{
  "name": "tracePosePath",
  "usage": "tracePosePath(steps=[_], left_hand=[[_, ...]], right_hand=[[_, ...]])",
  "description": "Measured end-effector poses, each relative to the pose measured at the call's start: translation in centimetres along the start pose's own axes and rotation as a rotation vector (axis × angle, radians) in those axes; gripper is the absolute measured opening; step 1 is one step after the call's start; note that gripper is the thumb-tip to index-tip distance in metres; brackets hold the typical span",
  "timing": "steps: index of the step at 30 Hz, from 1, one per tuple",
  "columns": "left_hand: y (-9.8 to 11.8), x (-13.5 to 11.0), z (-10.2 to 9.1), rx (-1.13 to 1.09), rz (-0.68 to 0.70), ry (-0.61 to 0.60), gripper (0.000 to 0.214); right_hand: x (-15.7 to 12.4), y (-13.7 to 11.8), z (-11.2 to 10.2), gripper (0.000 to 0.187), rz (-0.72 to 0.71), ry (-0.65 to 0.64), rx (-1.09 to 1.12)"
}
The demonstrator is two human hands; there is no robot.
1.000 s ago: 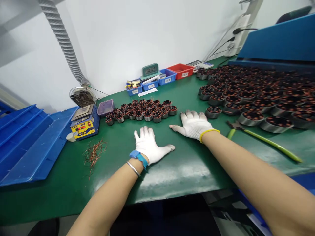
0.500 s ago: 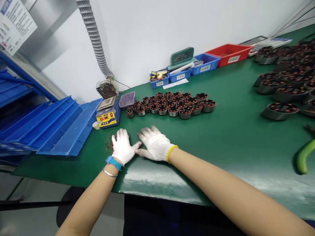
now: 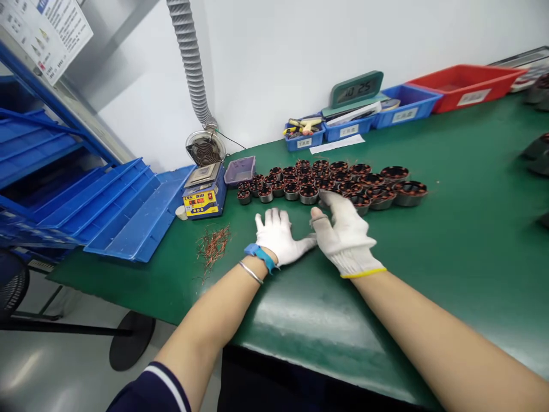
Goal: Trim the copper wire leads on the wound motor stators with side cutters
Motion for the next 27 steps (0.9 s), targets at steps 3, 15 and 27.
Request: tracePosePath(steps=[3,15,27], left_hand=[[-3.6,0.1,-0.3,0.021,-0.179,-0.025,0.113],[-4.7,-5.5,-3.1,0.064,-0.118,0.1,0.075],[-1.3,-6.7,-2.5,-0.385,0.096,0.053,0.088]], right_hand=[[-0.6,-0.2,-2.5,0.061,-0.064,-0.01,-0.164],[1.6,2.6,-2.7,0.061,-0.028,-0.114,-0.904],[-1.9,0.9,-1.4,0.052,-0.211,-0.28,-0.694]])
Point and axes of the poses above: each hand's wrist, its own x-axis towards the middle knuckle, its own z-axis out of the palm, y = z × x, the point moved 7 cm from there along x, towards the middle knuckle, and after that the axes turned 14 degrees about z, right-handed, at the moved point
